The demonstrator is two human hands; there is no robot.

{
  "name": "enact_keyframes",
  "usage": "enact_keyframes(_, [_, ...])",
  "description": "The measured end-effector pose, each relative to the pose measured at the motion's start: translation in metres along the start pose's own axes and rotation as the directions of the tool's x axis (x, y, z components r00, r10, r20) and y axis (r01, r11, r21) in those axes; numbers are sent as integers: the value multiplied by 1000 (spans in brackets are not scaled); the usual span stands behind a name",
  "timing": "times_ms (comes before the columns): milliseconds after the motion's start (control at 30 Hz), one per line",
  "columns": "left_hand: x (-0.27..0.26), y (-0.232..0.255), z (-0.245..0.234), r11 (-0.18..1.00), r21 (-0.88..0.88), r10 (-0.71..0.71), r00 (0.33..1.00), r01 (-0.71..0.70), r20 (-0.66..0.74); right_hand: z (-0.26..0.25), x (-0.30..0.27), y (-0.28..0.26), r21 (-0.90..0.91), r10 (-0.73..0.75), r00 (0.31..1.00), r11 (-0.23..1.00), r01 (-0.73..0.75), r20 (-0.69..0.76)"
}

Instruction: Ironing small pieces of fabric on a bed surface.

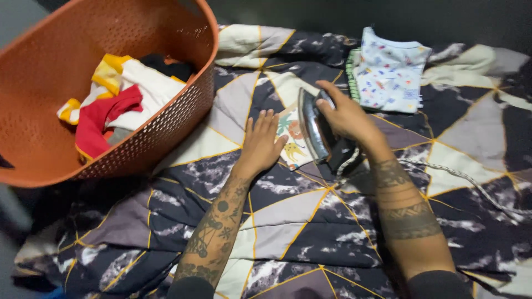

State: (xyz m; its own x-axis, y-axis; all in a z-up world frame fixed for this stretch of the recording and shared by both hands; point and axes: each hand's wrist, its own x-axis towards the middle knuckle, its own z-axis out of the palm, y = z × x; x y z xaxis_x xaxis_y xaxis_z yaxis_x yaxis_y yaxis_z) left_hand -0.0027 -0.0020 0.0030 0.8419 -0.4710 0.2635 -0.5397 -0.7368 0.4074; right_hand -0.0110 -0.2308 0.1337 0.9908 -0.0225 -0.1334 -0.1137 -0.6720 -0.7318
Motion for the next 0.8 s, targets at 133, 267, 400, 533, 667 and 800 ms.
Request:
enact_keyframes(133, [0,0,-3,999,11,31,999,-32,32,6,-1,30,-34,-41,998,999,39,-57])
enact_keyframes(267, [0,-1,-1,1000,-5,14,999,-14,51,12,-24,60,-86,-240,961,970,229,-141])
enact_keyframes(400, [3,-1,-1,999,30,-18,997,16,77,-6,-66,19,-91,-41,996,995,34,-81])
enact_keyframes(533, [1,-3,0,999,38,-9,998,6,65,-1,-63,30,-98,-21,996,995,13,-82])
enact_keyframes(667, [3,-1,-1,1000,20,-9,999,8,48,-8,-57,9,-90,36,998,995,-40,-43])
enact_keyframes(800, [6,-2,-1,999,47,-30,998,28,54,14,-10,65,-94,-213,970,975,203,-115])
